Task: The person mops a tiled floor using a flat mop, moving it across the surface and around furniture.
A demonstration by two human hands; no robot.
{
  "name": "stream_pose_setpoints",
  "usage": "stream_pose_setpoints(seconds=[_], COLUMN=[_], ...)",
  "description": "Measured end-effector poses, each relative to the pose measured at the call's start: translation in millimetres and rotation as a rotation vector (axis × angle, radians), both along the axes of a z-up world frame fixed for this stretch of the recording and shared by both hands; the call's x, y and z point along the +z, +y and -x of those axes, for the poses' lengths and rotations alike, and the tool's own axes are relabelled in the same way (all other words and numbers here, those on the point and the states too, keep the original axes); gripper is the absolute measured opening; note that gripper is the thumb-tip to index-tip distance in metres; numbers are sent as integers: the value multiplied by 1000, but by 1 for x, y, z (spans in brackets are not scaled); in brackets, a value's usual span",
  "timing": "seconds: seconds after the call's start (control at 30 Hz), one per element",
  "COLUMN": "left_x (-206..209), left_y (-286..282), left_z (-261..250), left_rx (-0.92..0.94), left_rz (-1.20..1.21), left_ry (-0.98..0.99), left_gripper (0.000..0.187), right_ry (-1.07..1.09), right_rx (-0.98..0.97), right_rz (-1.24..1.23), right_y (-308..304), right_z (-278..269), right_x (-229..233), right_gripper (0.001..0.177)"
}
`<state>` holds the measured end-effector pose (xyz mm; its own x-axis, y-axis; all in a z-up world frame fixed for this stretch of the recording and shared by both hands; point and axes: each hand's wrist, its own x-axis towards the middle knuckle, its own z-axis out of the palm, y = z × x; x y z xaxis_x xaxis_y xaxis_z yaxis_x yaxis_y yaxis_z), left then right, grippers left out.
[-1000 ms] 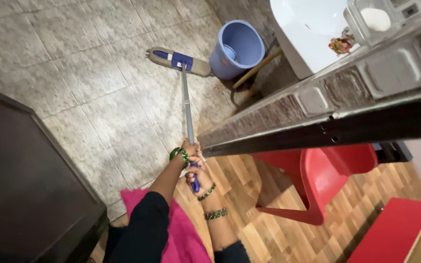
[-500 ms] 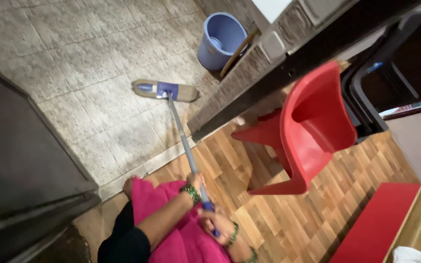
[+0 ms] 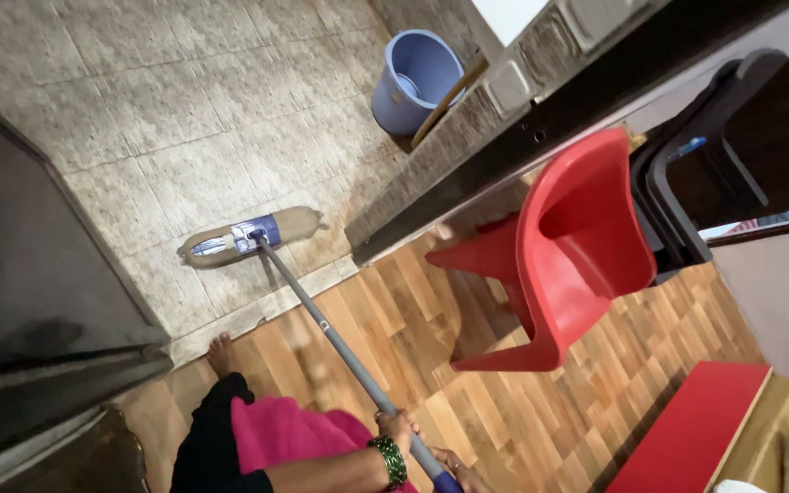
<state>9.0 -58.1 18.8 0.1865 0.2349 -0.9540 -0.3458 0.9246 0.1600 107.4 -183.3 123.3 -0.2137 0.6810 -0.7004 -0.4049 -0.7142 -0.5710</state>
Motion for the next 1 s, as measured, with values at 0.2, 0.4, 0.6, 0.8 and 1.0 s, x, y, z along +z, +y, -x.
stream_pose_setpoints(seconds=[0.2, 0.4, 0.6, 0.8, 1.0], left_x=[-31, -77, -114, -121, -103], left_y=[120, 301, 471, 504, 398], left_z=[11, 59, 124, 168, 172], left_rx=[32, 60, 23, 19, 16], left_rz=[-40, -146, -355, -386, -374], left_ry=[-81, -90, 112, 143, 88], left_gripper=[13, 16, 25, 24, 17], right_ry=[30, -56, -72, -105, -139], right_rx=[40, -20, 61, 184, 233], right_rz=[105, 131, 6, 45, 79], right_y=[124, 300, 453, 488, 392], right_z=[25, 83, 153, 182, 170], right_x=[37, 11, -71, -76, -83], right_gripper=[105, 105, 93, 98, 96])
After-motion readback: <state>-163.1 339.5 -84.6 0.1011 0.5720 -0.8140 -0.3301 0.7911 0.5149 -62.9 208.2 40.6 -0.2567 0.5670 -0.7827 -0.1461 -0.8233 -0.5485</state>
